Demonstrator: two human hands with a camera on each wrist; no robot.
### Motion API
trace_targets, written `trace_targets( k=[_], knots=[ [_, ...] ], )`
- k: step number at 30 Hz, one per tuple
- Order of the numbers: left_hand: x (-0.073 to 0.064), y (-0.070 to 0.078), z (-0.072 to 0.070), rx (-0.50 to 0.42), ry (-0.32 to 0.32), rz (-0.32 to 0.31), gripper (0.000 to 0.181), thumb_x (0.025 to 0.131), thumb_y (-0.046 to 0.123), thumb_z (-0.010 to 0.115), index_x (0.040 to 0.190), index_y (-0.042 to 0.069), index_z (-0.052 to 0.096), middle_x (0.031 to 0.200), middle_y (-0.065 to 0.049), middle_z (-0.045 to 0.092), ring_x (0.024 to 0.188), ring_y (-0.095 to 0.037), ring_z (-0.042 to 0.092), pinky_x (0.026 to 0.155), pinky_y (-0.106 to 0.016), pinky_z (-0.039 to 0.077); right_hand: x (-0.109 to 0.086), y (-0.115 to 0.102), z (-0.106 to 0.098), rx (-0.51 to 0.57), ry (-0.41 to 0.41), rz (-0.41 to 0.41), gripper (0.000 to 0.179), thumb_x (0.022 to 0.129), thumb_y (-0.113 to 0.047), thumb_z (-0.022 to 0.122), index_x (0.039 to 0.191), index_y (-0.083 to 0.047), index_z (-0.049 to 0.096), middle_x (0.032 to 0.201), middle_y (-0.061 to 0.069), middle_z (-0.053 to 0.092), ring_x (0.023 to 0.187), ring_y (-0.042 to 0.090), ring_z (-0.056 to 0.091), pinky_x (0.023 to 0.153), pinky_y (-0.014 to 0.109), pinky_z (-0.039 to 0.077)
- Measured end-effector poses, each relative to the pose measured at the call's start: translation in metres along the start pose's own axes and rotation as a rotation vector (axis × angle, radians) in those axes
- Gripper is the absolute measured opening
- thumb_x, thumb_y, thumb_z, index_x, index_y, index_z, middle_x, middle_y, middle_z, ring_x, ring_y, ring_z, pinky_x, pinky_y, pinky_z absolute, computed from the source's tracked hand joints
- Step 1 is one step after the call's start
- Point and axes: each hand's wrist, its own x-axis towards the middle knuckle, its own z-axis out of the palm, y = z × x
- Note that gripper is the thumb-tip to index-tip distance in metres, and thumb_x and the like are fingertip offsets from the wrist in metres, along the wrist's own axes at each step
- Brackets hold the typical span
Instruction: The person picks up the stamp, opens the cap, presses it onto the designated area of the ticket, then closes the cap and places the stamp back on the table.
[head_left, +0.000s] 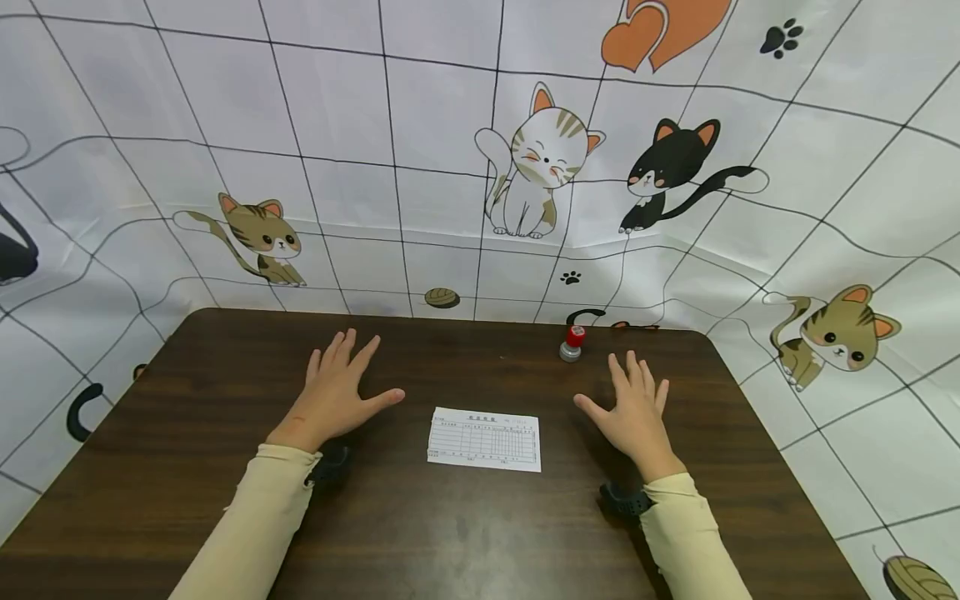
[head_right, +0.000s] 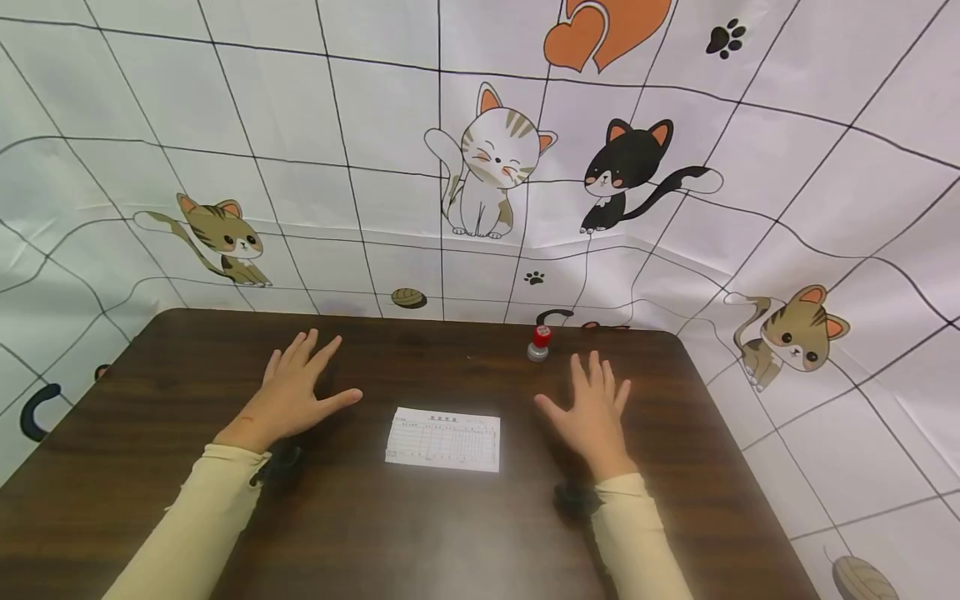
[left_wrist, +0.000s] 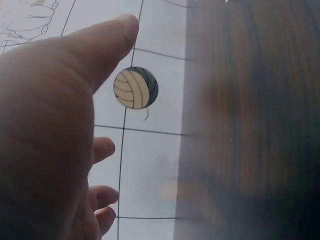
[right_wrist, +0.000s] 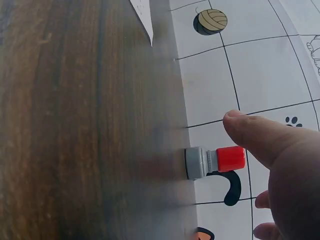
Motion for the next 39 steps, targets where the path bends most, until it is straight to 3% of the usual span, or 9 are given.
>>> trace_targets(
  k=[12,18,23,30,39],
  knots=[
    [-0.005,0.007,0.005,-0.029,-0.027,0.087,0.101,0.088,0.068,0.069,0.163,0.01,0.033,0.167,-0.026,0.023,0.157,-0.044,0.012,0.123,-0.067,0.003,-0.004,-0.006,0.003,0.004,-0.042,-0.027,0.096,0.094,-0.053,0.072,0.162,-0.001,0.029,0.168,0.028,0.016,0.153,0.05,0.016,0.121,0.069,0.014],
    [-0.008,0.015,0.008,-0.058,-0.057,0.15,0.098,0.086,0.066,0.072,0.16,0.012,0.039,0.167,-0.022,0.027,0.156,-0.042,0.017,0.124,-0.065,0.009,-0.004,-0.008,-0.003,-0.01,-0.064,-0.01,0.095,0.095,-0.054,0.07,0.162,-0.002,0.028,0.168,0.028,0.018,0.152,0.05,0.019,0.115,0.072,0.025],
    [-0.008,0.027,0.015,-0.09,-0.128,0.22,0.09,0.086,0.061,0.076,0.157,0.013,0.046,0.166,-0.019,0.032,0.156,-0.04,0.02,0.123,-0.065,0.014,-0.002,-0.011,-0.009,-0.01,-0.081,-0.001,0.093,0.096,-0.055,0.067,0.163,-0.004,0.029,0.167,0.026,0.021,0.151,0.051,0.023,0.105,0.077,0.035],
    [-0.011,0.043,0.024,-0.096,-0.214,0.27,0.081,0.086,0.057,0.079,0.151,0.014,0.055,0.163,-0.015,0.039,0.154,-0.04,0.026,0.122,-0.063,0.02,0.003,-0.01,-0.016,-0.028,-0.113,0.011,0.089,0.097,-0.055,0.065,0.161,-0.003,0.033,0.164,0.027,0.028,0.148,0.052,0.029,0.102,0.079,0.036],
    [-0.013,0.05,0.037,-0.067,-0.245,0.324,0.073,0.086,0.054,0.081,0.145,0.016,0.061,0.16,-0.013,0.043,0.152,-0.036,0.033,0.124,-0.055,0.024,0.004,-0.006,-0.018,-0.034,-0.136,0.002,0.085,0.098,-0.056,0.064,0.157,-0.001,0.039,0.159,0.029,0.036,0.145,0.051,0.036,0.109,0.072,0.036]
  ],
)
